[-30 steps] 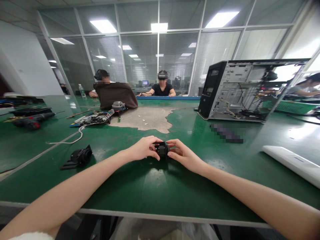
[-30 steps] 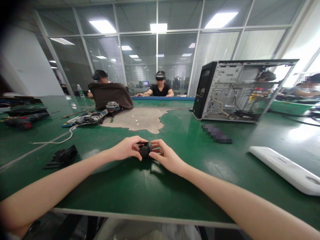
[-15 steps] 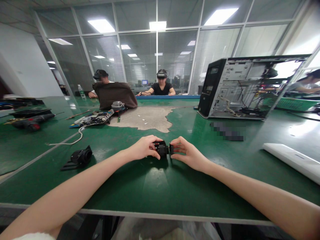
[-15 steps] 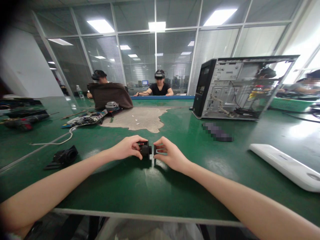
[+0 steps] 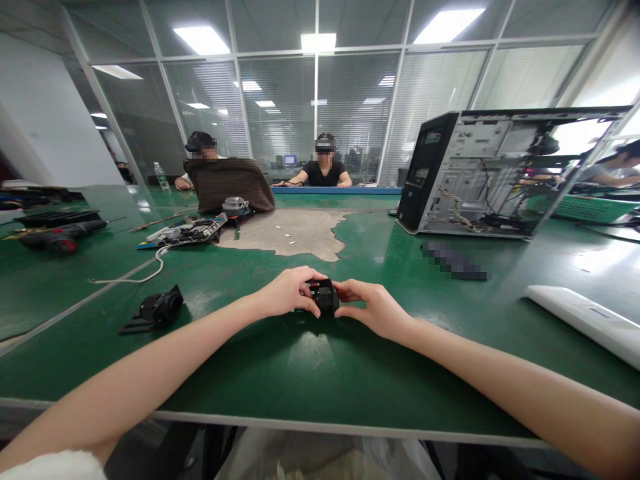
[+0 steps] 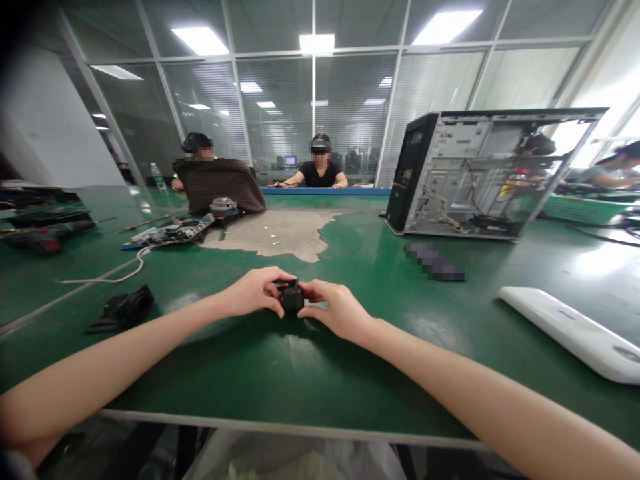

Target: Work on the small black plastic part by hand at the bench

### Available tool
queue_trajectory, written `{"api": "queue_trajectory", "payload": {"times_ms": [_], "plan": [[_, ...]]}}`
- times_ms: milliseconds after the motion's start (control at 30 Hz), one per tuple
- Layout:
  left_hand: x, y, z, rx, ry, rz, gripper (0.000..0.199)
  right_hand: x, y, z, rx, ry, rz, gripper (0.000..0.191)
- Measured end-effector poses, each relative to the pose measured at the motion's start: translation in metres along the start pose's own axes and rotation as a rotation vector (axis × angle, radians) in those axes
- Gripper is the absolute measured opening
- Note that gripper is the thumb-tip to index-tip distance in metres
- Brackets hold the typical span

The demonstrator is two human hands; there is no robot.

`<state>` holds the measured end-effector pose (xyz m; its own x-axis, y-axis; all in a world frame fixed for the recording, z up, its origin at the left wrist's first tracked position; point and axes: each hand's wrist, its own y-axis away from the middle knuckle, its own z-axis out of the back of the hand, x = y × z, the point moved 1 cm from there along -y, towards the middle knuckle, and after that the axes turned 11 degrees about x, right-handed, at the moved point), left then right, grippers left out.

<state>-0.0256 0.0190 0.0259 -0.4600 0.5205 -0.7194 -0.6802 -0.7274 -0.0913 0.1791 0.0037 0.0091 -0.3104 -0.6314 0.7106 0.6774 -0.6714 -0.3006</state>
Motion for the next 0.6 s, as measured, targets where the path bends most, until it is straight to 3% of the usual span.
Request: {"api": "queue_trajectory", "payload": {"times_ms": [100,300,400,600], "plan": [[-0.0003,0.0001,-0.0009,-0.009,0.014,0.011,0.063,0.0000,0.0039,-0.0024,-0.008,-0.011,-0.004,0.042],[-0.0009,0.0005,-0.0019,-0.011,0.017,0.005,0.063,-0.0021,0.0023,-0.0057,-0.005,-0.319,-0.079,0.026],[-0.0013,0.0004,-0.0018,0.003,0.020,0.009,0.063,-0.0034,-0.0005,-0.0048,-0.001,-0.389,-0.089,0.027],[-0.0004,0.0014,-0.0023,0.002,0.025,-0.010,0.063,0.0008,0.0039,-0.0043,0.057,-0.281,-0.065,0.026]]}}
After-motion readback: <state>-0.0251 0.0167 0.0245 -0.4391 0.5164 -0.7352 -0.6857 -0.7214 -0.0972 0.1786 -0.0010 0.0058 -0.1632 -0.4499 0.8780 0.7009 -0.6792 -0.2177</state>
